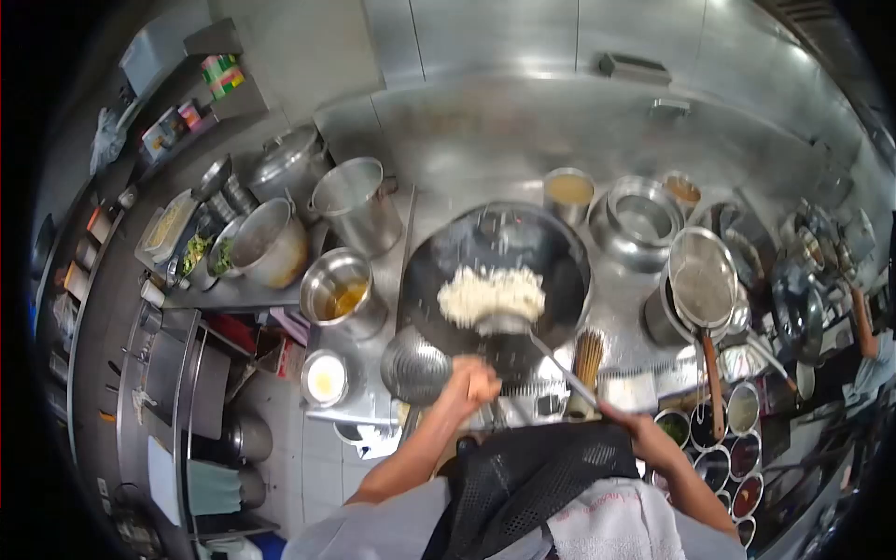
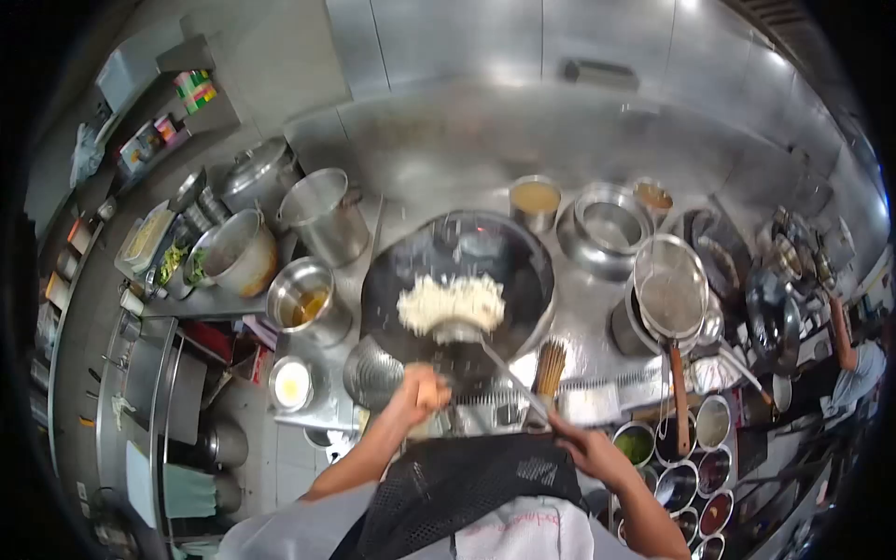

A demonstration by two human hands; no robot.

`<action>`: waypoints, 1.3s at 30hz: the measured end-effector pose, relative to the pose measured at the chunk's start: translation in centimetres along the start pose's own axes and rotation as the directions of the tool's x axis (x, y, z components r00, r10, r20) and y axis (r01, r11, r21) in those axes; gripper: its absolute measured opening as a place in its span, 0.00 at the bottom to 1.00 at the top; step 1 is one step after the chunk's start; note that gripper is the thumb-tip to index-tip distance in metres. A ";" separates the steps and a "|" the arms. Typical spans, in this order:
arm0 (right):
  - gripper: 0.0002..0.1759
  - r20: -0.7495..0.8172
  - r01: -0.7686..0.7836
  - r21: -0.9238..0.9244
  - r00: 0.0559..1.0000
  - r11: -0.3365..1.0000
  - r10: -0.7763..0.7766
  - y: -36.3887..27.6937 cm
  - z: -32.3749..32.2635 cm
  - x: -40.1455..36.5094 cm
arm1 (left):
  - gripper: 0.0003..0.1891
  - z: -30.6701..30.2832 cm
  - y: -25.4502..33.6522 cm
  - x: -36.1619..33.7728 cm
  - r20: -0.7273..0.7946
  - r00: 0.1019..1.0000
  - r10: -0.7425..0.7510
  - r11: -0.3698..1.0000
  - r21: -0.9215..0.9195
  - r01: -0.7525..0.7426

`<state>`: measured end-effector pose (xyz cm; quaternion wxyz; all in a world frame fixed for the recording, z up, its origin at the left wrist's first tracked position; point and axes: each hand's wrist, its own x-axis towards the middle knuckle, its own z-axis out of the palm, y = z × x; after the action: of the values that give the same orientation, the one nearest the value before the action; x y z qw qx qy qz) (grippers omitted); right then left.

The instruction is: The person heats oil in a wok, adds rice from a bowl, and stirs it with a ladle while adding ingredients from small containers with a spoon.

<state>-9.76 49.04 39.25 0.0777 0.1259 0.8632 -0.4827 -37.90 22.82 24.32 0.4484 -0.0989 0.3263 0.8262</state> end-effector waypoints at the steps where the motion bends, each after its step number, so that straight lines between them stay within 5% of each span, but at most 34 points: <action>1: 0.33 0.014 0.017 -0.037 1.000 0.999 -0.016 -1.0 -1.0 -1.1 | 0.12 0.4 0.3 -0.3 -0.028 0.999 -0.023 1.000 0.014 0.023; 3: 0.32 0.000 0.080 -0.227 0.997 0.970 -0.083 0.9 -1.4 0.6 | 0.12 0.0 0.8 2.3 -0.088 0.996 0.029 0.997 0.072 -0.022; 5: 0.32 -0.023 -0.127 -0.438 0.991 0.890 0.130 0.1 -0.6 5.7 | 0.09 0.3 1.4 6.3 -0.018 1.000 -0.023 0.999 -0.033 0.022; 8: 0.34 -0.231 -0.138 -0.430 0.972 0.892 0.039 3.0 3.5 12.2 | 0.04 -1.6 -2.4 4.2 0.095 0.995 0.003 0.998 0.064 -0.009; 11: 0.36 -0.238 0.018 -0.360 0.965 0.933 -0.110 2.2 3.2 9.9 | 0.04 -4.7 -5.4 -1.8 0.045 0.999 -0.011 0.985 0.174 0.003; 12: 0.37 -0.168 -0.043 -0.348 0.986 0.936 -0.017 0.5 1.8 7.5 | 0.04 -3.2 -4.0 -2.4 0.059 0.998 0.003 0.982 0.189 -0.014; 13: 0.38 -0.130 0.024 -0.288 0.989 0.957 -0.064 2.7 1.5 5.8 | 0.04 -1.5 -3.1 -3.3 0.002 1.000 0.017 0.990 0.144 -0.017; 14: 0.38 -0.172 0.245 -0.173 0.946 0.954 -0.275 3.0 1.4 3.8 | 0.05 -0.3 -2.7 -3.6 -0.061 0.998 0.023 0.996 0.084 -0.018; 16: 0.38 -0.120 0.187 -0.245 0.968 0.951 -0.221 2.9 1.3 3.4 | 0.05 0.3 -0.2 2.1 0.026 0.996 -0.081 0.996 -0.021 0.082; 17: 0.38 -0.094 0.131 -0.308 0.982 0.942 -0.167 2.7 1.6 3.5 | 0.05 0.4 -0.2 5.8 -0.097 0.995 0.014 0.999 0.031 -0.011; 19: 0.40 -0.058 -0.099 -0.444 0.995 0.891 0.082 1.4 2.7 7.5 | 0.04 1.8 0.1 6.8 0.006 1.000 0.004 0.999 0.043 -0.004; 21: 0.38 -0.191 -0.105 -0.443 0.981 0.890 0.020 3.8 5.3 12.2 | 0.05 -0.9 -3.1 6.1 0.064 0.995 0.075 0.997 -0.008 -0.075; 22: 0.38 -0.205 -0.100 -0.452 0.979 0.886 0.006 2.9 5.0 12.3 | 0.05 -5.8 -5.1 6.5 0.158 0.987 -0.005 1.000 0.011 0.003; 24: 0.37 -0.216 -0.007 -0.382 0.973 0.924 -0.082 1.5 4.1 10.9 | 0.04 -9.6 -6.2 2.5 0.164 0.976 -0.140 0.957 0.277 0.090; 25: 0.37 -0.184 0.024 -0.291 0.980 0.956 -0.080 0.8 2.9 8.7 | 0.06 -8.8 -7.2 0.8 0.016 1.000 0.009 0.993 0.118 -0.011; 26: 0.36 -0.086 -0.059 -0.279 0.996 0.958 0.036 -0.2 1.4 6.1 | 0.06 -8.1 -6.1 0.2 0.029 1.000 0.009 0.990 0.139 -0.013; 28: 0.38 -0.178 0.253 -0.171 0.943 0.952 -0.282 2.4 1.3 2.2 | 0.07 -3.6 -3.1 0.5 0.026 0.999 0.037 0.997 0.062 -0.038; 29: 0.38 -0.160 0.225 -0.162 0.955 0.961 -0.251 2.8 1.3 1.0 | 0.07 -1.1 -1.3 1.1 0.002 0.998 0.060 0.998 -0.031 -0.060; 31: 0.37 -0.058 -0.021 -0.328 0.998 0.944 0.002 2.1 1.0 1.6 | 0.07 -1.7 0.4 7.6 -0.041 0.997 0.066 0.995 0.081 -0.062; 35: 0.33 -0.214 -0.147 -0.436 0.975 0.888 0.056 5.3 4.1 10.5 | 0.10 -2.2 -2.1 7.0 0.015 1.000 0.006 0.995 0.099 -0.007; 37: 0.33 -0.255 -0.136 -0.364 0.966 0.922 0.042 5.9 5.8 12.9 | 0.10 -6.9 -5.7 5.1 0.072 0.997 0.033 0.995 0.089 -0.040; 39: 0.34 -0.334 0.041 -0.348 0.928 0.937 -0.165 6.2 7.2 11.4 | 0.08 -9.3 -6.7 1.9 0.065 0.998 -0.025 0.995 0.098 0.018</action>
<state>-18.73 47.67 27.53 -0.0861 0.1503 0.9376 -0.3015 -34.81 20.86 13.27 0.4721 -0.0529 0.3503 0.8072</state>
